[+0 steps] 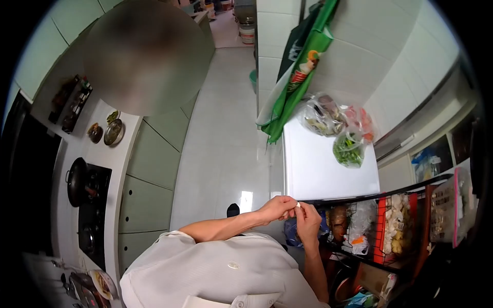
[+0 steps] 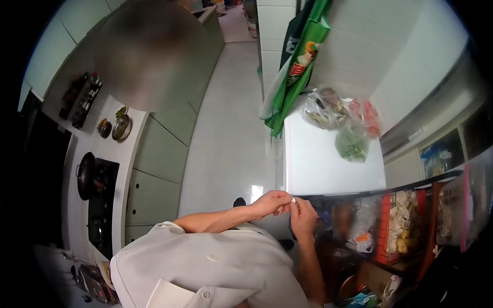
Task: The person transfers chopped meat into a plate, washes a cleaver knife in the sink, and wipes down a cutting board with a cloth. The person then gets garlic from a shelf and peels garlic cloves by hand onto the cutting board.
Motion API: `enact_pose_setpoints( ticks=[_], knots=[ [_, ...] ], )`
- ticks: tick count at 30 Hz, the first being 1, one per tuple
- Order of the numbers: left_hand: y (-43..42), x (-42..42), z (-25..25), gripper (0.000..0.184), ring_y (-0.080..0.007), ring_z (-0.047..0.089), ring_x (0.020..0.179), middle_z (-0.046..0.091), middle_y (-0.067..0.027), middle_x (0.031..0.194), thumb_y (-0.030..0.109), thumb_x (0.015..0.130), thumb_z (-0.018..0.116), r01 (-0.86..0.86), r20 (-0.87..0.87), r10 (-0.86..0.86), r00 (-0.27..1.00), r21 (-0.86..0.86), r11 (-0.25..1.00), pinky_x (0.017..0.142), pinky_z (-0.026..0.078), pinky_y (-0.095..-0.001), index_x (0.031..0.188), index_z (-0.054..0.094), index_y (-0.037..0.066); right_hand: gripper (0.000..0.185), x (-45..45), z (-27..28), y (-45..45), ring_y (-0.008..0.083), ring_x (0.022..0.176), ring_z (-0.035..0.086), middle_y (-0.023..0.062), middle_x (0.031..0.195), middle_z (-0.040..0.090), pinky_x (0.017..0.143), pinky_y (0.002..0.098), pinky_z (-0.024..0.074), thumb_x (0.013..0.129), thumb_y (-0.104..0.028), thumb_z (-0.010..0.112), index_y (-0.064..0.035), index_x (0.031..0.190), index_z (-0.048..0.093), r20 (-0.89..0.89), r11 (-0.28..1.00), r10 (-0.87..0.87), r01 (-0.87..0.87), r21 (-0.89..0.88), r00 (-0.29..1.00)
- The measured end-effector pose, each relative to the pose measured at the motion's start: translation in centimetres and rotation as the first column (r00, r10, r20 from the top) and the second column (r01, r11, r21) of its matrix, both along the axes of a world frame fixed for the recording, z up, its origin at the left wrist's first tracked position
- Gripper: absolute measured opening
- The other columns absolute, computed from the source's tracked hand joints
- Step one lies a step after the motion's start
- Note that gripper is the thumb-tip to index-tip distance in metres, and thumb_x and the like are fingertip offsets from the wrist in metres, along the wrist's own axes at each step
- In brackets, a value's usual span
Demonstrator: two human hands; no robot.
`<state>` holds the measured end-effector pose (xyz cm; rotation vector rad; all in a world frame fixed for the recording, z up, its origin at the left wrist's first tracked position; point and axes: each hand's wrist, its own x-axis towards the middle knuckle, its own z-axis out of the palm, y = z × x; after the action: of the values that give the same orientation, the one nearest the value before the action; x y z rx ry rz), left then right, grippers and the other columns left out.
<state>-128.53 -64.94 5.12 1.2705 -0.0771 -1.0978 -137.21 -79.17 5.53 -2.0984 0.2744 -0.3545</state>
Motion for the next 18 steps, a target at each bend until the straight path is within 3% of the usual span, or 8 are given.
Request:
enact_pose_setpoints(
  ticks=[4,7,10,13,15,18],
  knots=[
    [6.1,5.9,0.2,0.022,-0.0073,0.049,0.061,0.061,0.0001,0.077,0.024,0.102,0.055,-0.066,0.022,0.068,0.997,-0.085,0.994,0.055,0.04,-0.0241,0.101,0.066,0.004,0.017,6.7,1.4,5.7,0.0319,0.076,0.067,0.0172,0.089,0.069,0.07,0.0383,0.0526,0.092,-0.005,0.061,-0.002,0.104,0.072,0.052,0.996,0.037,-0.033,-0.082,0.998],
    [12.1,10.4,0.4,0.021,-0.007,0.048,0.063,0.062,-0.0014,0.081,0.022,0.1,0.057,-0.12,0.014,0.121,0.993,-0.055,0.991,0.055,0.04,-0.024,0.106,0.066,0.003,0.014,12.3,1.4,10.4,0.0221,0.07,0.063,0.0126,0.08,0.067,0.065,0.0319,0.0492,0.092,-0.004,0.062,-0.0005,0.1,0.073,0.078,0.989,0.143,-0.14,-0.051,0.987],
    [17.7,14.2,1.0,0.02,-0.0074,0.05,0.064,0.064,-0.0034,0.086,0.02,0.1,0.058,-0.174,0.021,0.177,0.984,-0.107,0.979,0.055,0.04,-0.0244,0.105,0.066,0.003,0.014,17.1,2.4,14.7,0.0267,0.075,0.067,0.0145,0.087,0.07,0.068,0.0349,0.0517,0.092,-0.004,0.064,-0.002,0.103,0.072,-0.013,0.973,0.225,-0.224,0.046,0.974],
    [21.7,16.2,1.6,0.022,-0.0068,0.051,0.065,0.066,-0.0035,0.09,0.02,0.099,0.062,-0.383,-0.096,0.371,0.924,-0.219,0.897,0.056,0.041,-0.0239,0.112,0.067,0.003,0.014,21.5,2.9,18.3,0.0221,0.078,0.067,0.0119,0.086,0.069,0.069,0.0321,0.0517,0.094,-0.005,0.064,-0.0023,0.104,0.072,0.025,0.946,0.318,-0.319,0.059,0.948],
    [23.7,17.6,1.1,0.023,-0.0066,0.051,0.065,0.067,-0.0035,0.093,0.02,0.099,0.063,-0.432,-0.087,0.423,0.902,-0.202,0.879,0.056,0.041,-0.0234,0.114,0.068,0.004,0.014,24.6,2.9,20.0,0.0213,0.079,0.067,0.0114,0.086,0.069,0.07,0.0312,0.0517,0.094,-0.005,0.064,-0.0026,0.104,0.072,0.052,0.918,0.39,-0.393,0.052,0.919],
    [26.1,19.9,0.4,0.024,-0.0061,0.052,0.066,0.068,-0.0033,0.095,0.019,0.098,0.064,-0.516,-0.053,0.514,0.856,-0.142,0.845,0.056,0.041,-0.0227,0.117,0.068,0.004,0.015,28.6,2.5,22.0,0.0174,0.081,0.068,0.0098,0.09,0.071,0.073,0.0282,0.0523,0.094,-0.005,0.065,-0.0008,0.107,0.071,-0.049,0.875,0.474,-0.463,0.145,0.879]
  ],
)
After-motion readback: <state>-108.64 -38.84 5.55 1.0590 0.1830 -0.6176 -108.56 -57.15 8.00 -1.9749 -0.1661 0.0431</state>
